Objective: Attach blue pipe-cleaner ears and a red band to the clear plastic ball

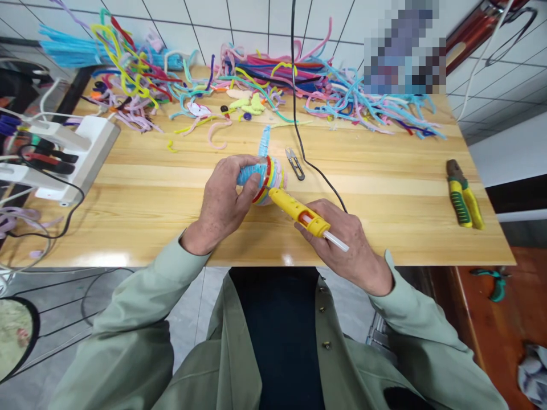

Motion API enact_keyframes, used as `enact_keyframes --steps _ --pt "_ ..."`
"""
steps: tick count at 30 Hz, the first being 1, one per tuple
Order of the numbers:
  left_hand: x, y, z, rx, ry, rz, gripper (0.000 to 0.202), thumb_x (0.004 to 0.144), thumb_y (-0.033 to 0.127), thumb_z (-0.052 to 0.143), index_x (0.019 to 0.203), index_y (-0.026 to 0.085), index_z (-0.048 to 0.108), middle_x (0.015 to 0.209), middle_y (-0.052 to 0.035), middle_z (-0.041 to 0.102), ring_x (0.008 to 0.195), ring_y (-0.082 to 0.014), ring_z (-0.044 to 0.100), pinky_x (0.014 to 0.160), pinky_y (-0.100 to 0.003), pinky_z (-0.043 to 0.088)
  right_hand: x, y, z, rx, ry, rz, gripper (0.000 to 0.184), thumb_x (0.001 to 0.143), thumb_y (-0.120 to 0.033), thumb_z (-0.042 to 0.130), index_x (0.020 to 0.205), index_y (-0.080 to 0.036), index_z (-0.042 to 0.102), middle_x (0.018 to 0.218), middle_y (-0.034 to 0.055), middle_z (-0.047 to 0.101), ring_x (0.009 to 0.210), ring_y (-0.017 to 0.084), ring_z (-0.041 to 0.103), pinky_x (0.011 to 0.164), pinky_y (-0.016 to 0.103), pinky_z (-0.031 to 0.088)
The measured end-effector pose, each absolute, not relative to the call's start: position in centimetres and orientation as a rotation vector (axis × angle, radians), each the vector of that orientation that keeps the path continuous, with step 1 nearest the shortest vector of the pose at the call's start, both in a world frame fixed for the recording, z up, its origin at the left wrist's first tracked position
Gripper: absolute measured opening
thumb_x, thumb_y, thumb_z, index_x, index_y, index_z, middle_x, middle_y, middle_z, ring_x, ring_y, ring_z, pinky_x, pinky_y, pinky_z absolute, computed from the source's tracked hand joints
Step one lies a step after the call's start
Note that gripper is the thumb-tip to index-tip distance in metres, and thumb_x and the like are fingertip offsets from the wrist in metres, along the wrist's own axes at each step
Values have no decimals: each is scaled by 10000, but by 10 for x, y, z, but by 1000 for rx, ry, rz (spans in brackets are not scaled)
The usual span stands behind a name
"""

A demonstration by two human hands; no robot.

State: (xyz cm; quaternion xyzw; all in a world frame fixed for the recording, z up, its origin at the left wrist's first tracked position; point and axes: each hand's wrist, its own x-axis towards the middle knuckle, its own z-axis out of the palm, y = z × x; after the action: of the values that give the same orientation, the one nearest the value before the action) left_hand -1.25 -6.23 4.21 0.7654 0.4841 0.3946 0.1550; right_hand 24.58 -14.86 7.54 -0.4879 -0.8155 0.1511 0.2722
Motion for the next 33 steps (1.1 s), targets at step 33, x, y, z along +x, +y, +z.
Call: enact_keyframes --steps 33 --pt "-12 -62 42 2199 1371 1135 264 1118 389 581 1337 266 661 1350 -95 805 1265 -271 746 1146 -459 600 244 -149 76 -1263 -2293 533 74 1127 -247 540 1116 -236 612 1027 87 754 882 229 712 731 361 535"
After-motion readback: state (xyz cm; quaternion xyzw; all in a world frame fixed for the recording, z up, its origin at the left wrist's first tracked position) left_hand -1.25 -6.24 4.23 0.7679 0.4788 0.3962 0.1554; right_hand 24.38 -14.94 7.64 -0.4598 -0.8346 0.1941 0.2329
